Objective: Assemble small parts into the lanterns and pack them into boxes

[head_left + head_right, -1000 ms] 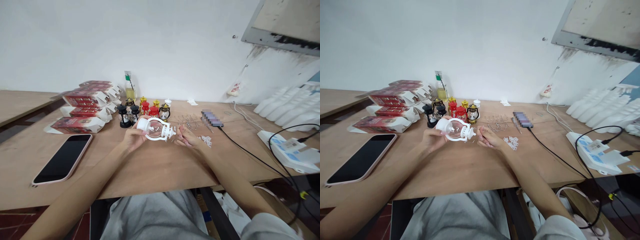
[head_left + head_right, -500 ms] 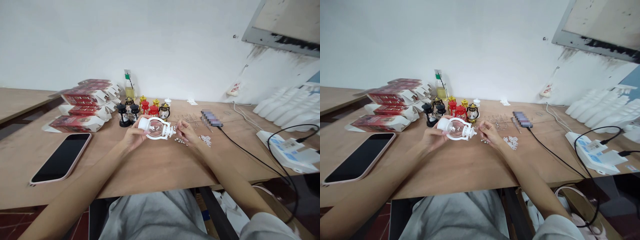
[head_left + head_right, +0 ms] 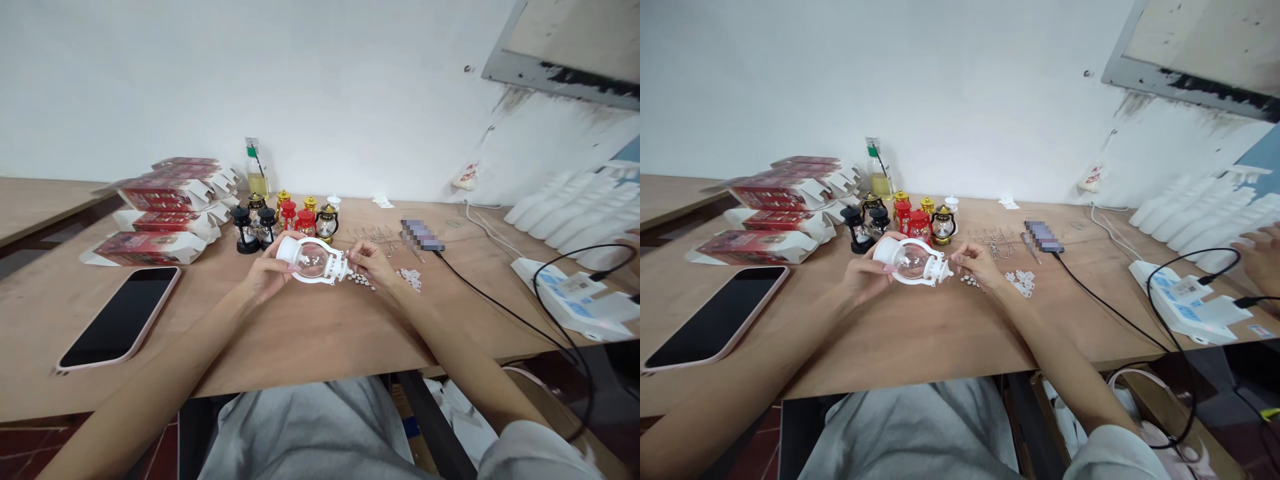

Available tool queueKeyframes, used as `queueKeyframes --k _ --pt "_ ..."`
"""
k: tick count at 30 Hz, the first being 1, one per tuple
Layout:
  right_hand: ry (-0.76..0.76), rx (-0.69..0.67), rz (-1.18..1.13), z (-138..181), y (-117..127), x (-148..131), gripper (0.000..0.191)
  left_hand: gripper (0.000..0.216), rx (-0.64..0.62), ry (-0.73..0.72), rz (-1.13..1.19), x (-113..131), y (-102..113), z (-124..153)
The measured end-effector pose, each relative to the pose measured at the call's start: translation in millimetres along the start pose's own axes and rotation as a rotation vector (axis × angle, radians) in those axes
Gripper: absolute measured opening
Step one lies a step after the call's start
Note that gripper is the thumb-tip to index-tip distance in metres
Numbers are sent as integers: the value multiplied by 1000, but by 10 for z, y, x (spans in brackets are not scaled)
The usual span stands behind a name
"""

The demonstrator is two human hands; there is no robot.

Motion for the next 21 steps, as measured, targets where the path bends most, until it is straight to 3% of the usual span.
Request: queueKeyframes --k 10,21 --pt "-33 60 28 -1 2 -1 43 49 27 16 0 -29 24 -2" --pt "-68 -41 1 1 -71 68 40 49 28 21 26 -51 47 -2"
Point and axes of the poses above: each hand's wrist, its own z-axis away from the middle knuckle, its own y-axis out of the back of the hand, x = y × z, the point moved 4 cm from there along -z, towards the middle knuckle
